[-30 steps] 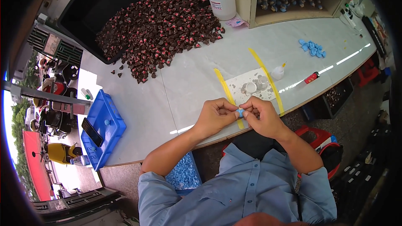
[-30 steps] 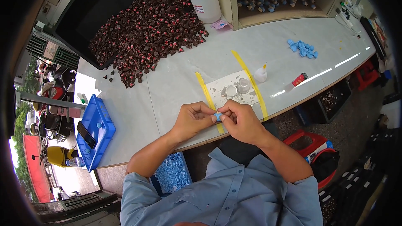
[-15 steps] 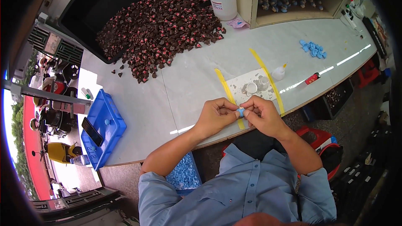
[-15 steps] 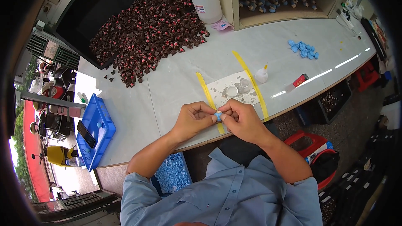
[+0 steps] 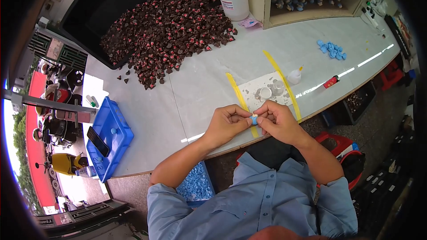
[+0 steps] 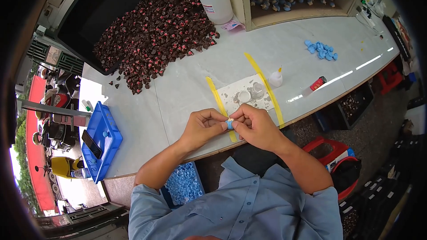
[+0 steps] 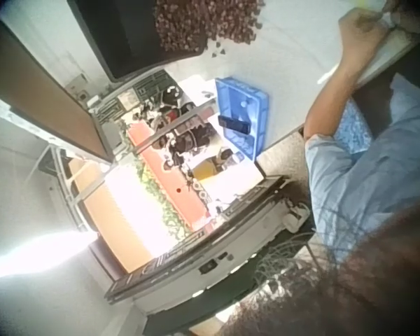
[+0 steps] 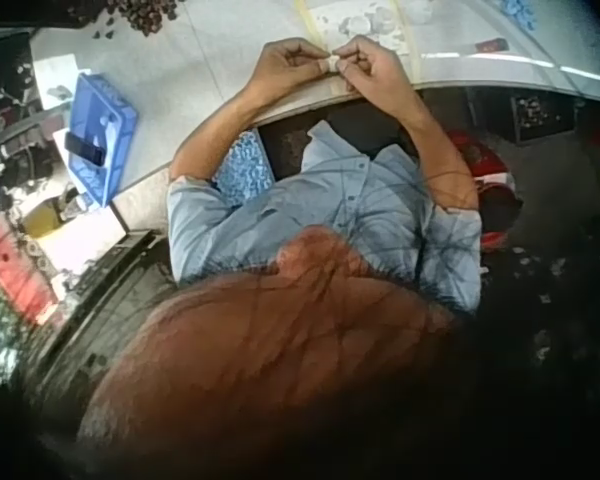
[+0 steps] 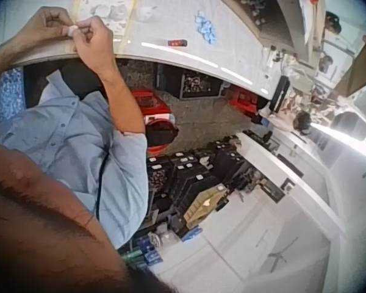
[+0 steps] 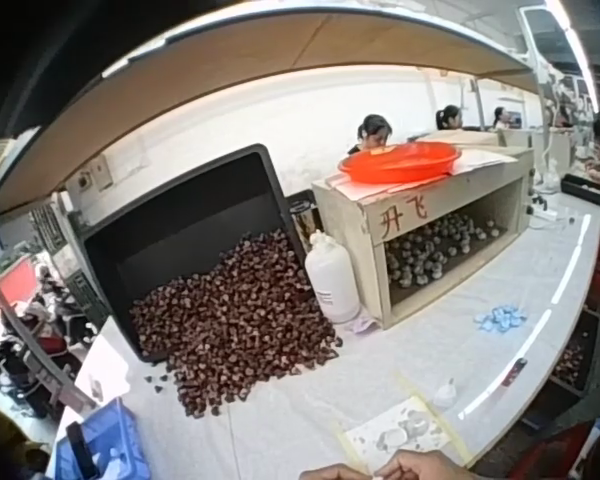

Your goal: The person assembles plastic toy figures by applying adhesive from a bottle to blue heads and red bases using an adhesive applicator, then joining the components together.

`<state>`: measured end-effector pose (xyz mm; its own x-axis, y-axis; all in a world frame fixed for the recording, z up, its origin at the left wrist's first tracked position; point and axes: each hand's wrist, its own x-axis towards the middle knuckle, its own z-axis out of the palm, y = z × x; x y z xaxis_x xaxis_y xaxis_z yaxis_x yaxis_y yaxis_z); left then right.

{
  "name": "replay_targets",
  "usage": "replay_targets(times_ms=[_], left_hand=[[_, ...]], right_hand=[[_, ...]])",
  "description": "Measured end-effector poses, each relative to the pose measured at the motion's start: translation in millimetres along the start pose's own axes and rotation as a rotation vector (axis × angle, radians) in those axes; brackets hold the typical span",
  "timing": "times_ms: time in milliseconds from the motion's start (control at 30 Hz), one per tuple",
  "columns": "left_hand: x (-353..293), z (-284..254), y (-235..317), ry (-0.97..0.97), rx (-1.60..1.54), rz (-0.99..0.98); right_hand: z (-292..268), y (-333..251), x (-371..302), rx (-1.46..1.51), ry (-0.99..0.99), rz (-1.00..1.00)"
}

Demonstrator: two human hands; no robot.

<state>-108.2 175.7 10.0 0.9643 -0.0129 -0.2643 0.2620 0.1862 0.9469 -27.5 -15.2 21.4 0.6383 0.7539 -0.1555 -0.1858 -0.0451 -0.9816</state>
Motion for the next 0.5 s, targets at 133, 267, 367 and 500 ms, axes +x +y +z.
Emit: replay_targets(times_ms=[133, 267, 367, 500], left_hand=[[0.1, 0.3, 2.1, 0.004, 0.033, -0.010], [-0.2, 0.5, 2.3, -0.006, 0.047, -0.027], [-0.5, 1.3, 4.9, -0.020, 0.030, -0.059], [-2.0, 2.8, 6.1, 0.004, 0.034, -0.063]], right_hand=[[0.4, -1.7, 0.1, -0.025, -0.006, -0.011], [0.6, 1.9, 0.3, -0.103, -0.010, -0.048], [-2.4, 7.1, 1.4, -0.190, -0.045, -0.105], [-0.9, 5.7, 1.5, -0.188, -0.040, -0.095]])
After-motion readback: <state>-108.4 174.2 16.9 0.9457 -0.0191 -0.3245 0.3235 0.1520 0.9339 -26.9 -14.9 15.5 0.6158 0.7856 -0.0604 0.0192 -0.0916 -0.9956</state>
